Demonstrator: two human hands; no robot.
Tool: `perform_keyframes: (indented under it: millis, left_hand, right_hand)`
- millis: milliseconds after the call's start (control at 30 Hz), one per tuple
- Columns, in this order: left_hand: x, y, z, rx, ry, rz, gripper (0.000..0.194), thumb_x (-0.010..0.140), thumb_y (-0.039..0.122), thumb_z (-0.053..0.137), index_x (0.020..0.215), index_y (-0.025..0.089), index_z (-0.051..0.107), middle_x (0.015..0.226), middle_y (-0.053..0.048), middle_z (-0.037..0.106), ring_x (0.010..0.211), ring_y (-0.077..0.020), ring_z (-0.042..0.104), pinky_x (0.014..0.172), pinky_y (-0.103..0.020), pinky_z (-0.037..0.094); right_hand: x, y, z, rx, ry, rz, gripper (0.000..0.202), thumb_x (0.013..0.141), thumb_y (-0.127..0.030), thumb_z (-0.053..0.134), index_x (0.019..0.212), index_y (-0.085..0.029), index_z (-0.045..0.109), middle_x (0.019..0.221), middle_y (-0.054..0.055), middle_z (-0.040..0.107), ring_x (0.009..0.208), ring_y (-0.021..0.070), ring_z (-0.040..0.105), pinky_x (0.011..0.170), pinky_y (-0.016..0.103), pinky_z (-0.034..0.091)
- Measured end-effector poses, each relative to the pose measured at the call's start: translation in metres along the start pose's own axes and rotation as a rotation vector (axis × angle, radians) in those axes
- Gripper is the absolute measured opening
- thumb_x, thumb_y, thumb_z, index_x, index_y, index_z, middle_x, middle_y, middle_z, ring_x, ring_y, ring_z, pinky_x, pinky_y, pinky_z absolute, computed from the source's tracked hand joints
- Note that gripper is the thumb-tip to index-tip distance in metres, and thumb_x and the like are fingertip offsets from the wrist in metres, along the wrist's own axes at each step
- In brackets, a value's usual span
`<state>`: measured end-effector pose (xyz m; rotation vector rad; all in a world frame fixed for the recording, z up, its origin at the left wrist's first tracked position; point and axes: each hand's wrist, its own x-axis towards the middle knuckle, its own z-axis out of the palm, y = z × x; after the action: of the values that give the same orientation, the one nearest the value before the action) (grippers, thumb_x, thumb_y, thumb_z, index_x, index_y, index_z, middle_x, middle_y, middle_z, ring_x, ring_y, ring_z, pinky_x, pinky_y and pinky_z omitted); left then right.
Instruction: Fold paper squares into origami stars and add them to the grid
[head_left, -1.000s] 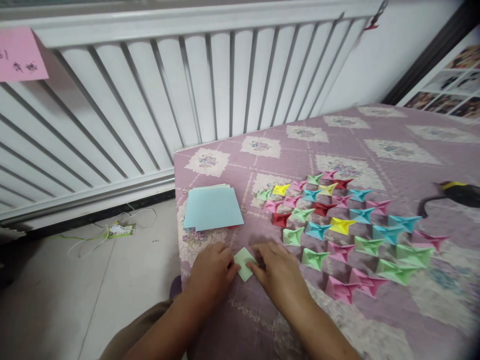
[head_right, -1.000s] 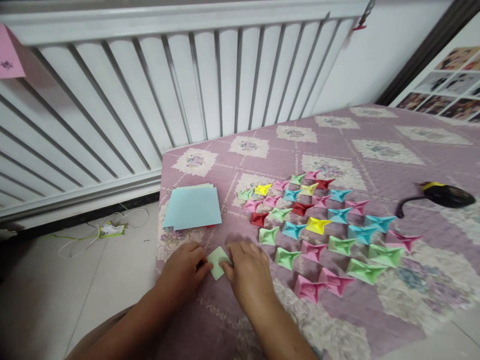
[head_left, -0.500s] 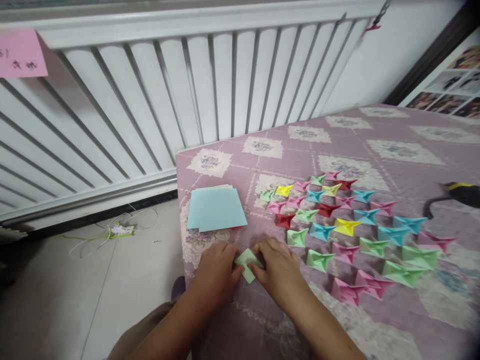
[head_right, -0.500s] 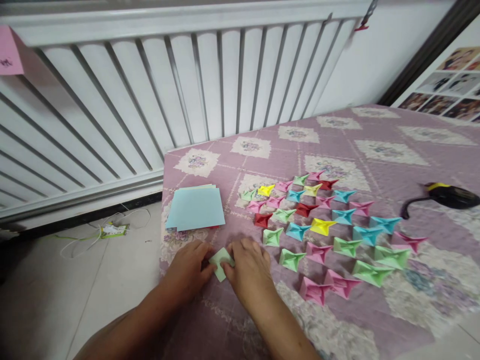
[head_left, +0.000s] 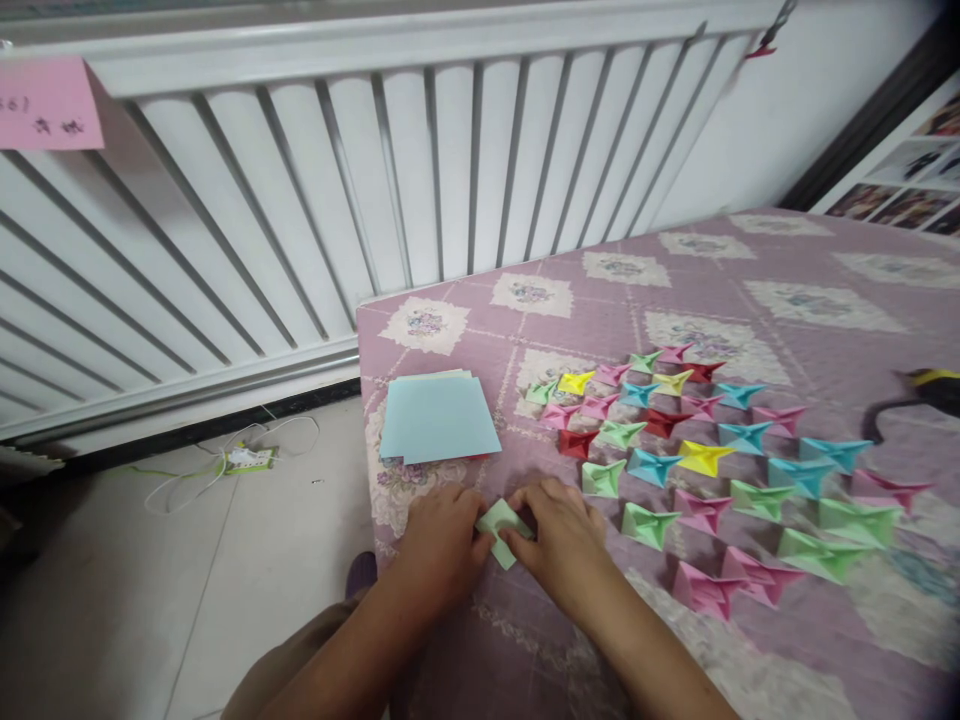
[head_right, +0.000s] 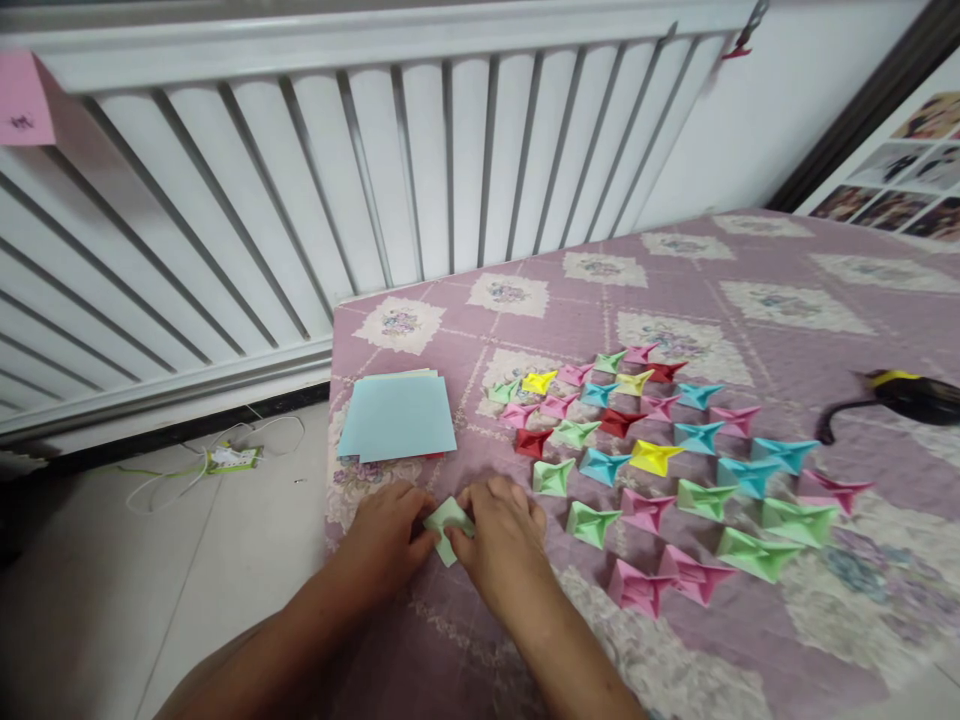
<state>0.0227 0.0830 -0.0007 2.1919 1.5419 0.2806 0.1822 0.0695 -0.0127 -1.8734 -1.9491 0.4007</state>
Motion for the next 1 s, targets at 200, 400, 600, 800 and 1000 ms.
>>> perform_keyframes:
  millis: [200,400,600,800,1000]
  left_hand:
    - [-0.001,0.002,0.002,-0.057,0.027,-0.019,0.008,0.079,0.02,0.055,0.086,0.022,0.057,0.095,-0.002,0.06,0.094,-0.0221,0.051,0.078,-0.035,0.031]
    - [-0.001,0.001,0.005,-0.098,0.028,-0.017,0.009,0.077,0.016,0.054,0.083,0.022,0.054,0.093,0.0,0.059,0.093,-0.0207,0.049,0.079,-0.035,0.029]
    - [-0.002,0.001,0.004,-0.113,0.016,-0.015,0.01,0.075,0.015,0.054,0.083,0.022,0.054,0.094,0.0,0.058,0.094,-0.0214,0.048,0.08,-0.037,0.028]
    - [-0.003,0.002,0.004,-0.096,-0.001,-0.028,0.011,0.076,0.016,0.054,0.085,0.022,0.055,0.097,-0.001,0.059,0.096,-0.0222,0.048,0.082,-0.038,0.029]
    - [-0.003,0.001,0.005,-0.049,0.026,0.035,0.013,0.079,0.017,0.053,0.087,0.024,0.06,0.095,-0.001,0.06,0.095,-0.0221,0.051,0.085,-0.039,0.03]
  right_hand:
    - [0.0,-0.001,0.0,0.023,-0.018,0.012,0.016,0.069,-0.021,0.07,0.079,-0.025,0.059,0.088,-0.002,0.059,0.093,0.0238,0.051,0.077,0.036,0.028]
    - [0.004,0.004,-0.003,0.056,-0.077,0.04,0.039,0.068,-0.019,0.071,0.104,-0.025,0.058,0.093,0.0,0.063,0.094,0.0238,0.054,0.081,0.039,0.028]
    - [0.005,0.003,-0.01,-0.011,-0.146,-0.049,0.007,0.072,-0.022,0.068,0.075,-0.028,0.066,0.084,-0.001,0.061,0.092,0.0229,0.053,0.076,0.036,0.026]
    - [0.002,0.0,-0.008,-0.002,-0.128,-0.084,0.008,0.074,-0.021,0.067,0.068,-0.025,0.064,0.083,-0.001,0.061,0.09,0.0207,0.053,0.077,0.036,0.026]
    - [0.002,0.001,-0.01,0.047,-0.126,-0.14,0.01,0.076,-0.019,0.063,0.068,-0.023,0.059,0.079,0.0,0.062,0.084,0.0198,0.054,0.075,0.035,0.029]
